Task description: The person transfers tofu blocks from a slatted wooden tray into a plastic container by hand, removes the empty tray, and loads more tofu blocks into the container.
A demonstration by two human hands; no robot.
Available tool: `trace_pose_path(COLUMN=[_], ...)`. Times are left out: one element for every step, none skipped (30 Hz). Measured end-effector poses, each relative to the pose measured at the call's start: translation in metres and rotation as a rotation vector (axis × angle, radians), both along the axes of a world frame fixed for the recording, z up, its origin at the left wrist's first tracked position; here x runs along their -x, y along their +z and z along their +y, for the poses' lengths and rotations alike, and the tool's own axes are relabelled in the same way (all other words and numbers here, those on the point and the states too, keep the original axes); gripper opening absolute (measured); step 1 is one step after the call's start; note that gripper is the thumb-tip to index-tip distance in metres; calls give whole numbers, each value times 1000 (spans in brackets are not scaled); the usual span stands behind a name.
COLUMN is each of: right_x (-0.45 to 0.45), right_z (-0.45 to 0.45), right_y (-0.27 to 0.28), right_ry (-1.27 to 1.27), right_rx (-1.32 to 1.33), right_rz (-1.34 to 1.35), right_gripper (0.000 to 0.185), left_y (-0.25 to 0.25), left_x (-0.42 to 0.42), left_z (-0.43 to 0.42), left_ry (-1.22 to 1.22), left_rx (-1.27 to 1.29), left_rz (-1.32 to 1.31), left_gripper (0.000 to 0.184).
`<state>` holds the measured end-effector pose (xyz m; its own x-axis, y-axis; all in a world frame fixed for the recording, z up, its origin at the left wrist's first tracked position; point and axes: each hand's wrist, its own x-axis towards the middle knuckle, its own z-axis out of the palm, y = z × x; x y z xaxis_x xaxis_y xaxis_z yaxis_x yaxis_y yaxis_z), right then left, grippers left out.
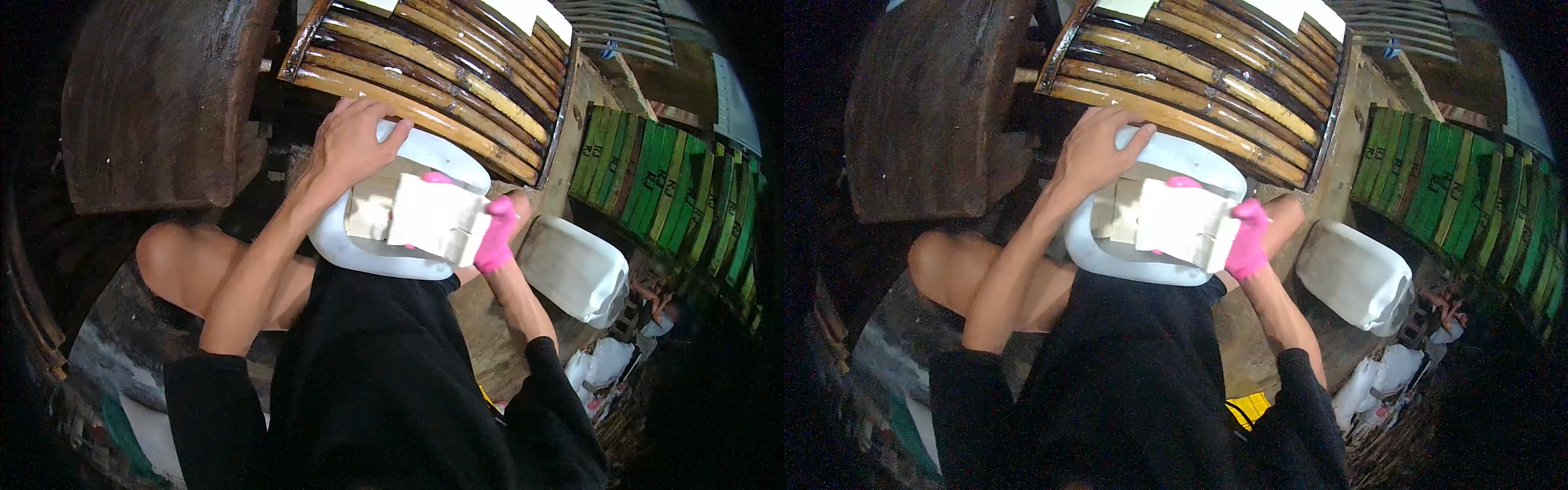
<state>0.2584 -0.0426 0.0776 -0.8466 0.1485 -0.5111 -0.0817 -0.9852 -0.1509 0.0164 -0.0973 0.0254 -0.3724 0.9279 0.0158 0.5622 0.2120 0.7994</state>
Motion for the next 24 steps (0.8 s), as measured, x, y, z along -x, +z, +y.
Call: trace_pose_path(right_x=[5,21,32,39,44,46,52,59,65,66,67,64,56,49,43,37,34,31,32,32,33,37,39,40], right_z=[-4,-9,-12,-14,-12,-8,-5,-2,1,3,6,9,13,18,22,25,29,32,34,35,35,38,39,38], right_y=[-13,-17,-32,-54,-75,-103,-123,-136,-145,-152,-153,-153,-152,-148,-146,-144,-145,-147,-152,-160,-169,-179,-181,-185], right_ry=[23,62,75,86,115,142,140,107,72,42,14,-3,-18,-21,-18,-10,0,18,45,72,102,139,168,208], right_rx=[4,29,75,121,244,362,374,293,199,101,5,-89,-181,-268,-349,-428,-502,-579,-666,-750,-845,-937,-1011,-1075], right_rz=[-87,-48,-82,-117,30,179,208,122,25,-72,-158,-227,-291,-352,-417,-475,-533,-588,-650,-709,-777,-829,-875,-918], right_gripper=[94,90,86,83,75,68,67,66,66,65,64,64,63,63,62,61,61,60,60,59,58,58,57,57], left_y=[-2,-5,-7,-10,-11,-12,-14,-18,-18,-16,-13,-11,-13,-15,-16,-17,-16,-17,-18,-18,-18,-19,-18,-17], left_x=[-1,-2,-2,-1,0,-2,-4,-4,-3,-3,-2,-1,-1,-1,-2,-1,0,1,2,1,-3,-3,-1,1], left_z=[0,1,1,2,2,3,3,3,4,4,4,4,3,3,2,1,1,1,3,2,-1,2,3,4], left_ry=[6,9,12,12,6,-4,-3,-1,1,-13,-20,-25,-11,-4,5,15,8,4,4,0,8,27,42,50], left_rx=[-2,-2,-5,-10,-15,-22,-41,-64,-85,-53,-22,13,-17,-46,-71,-96,-76,-76,-82,-85,-78,-85,-84,-83], left_rz=[-5,-9,-11,-6,-2,3,7,12,15,5,-4,-12,0,-12,-25,-37,-63,-71,-79,-91,-84,-66,-48,-59], left_gripper=[34,34,34,34,34,34,34,35,35,36,36,36,37,37,37,37,38,38,39,39,39,39,38,38])
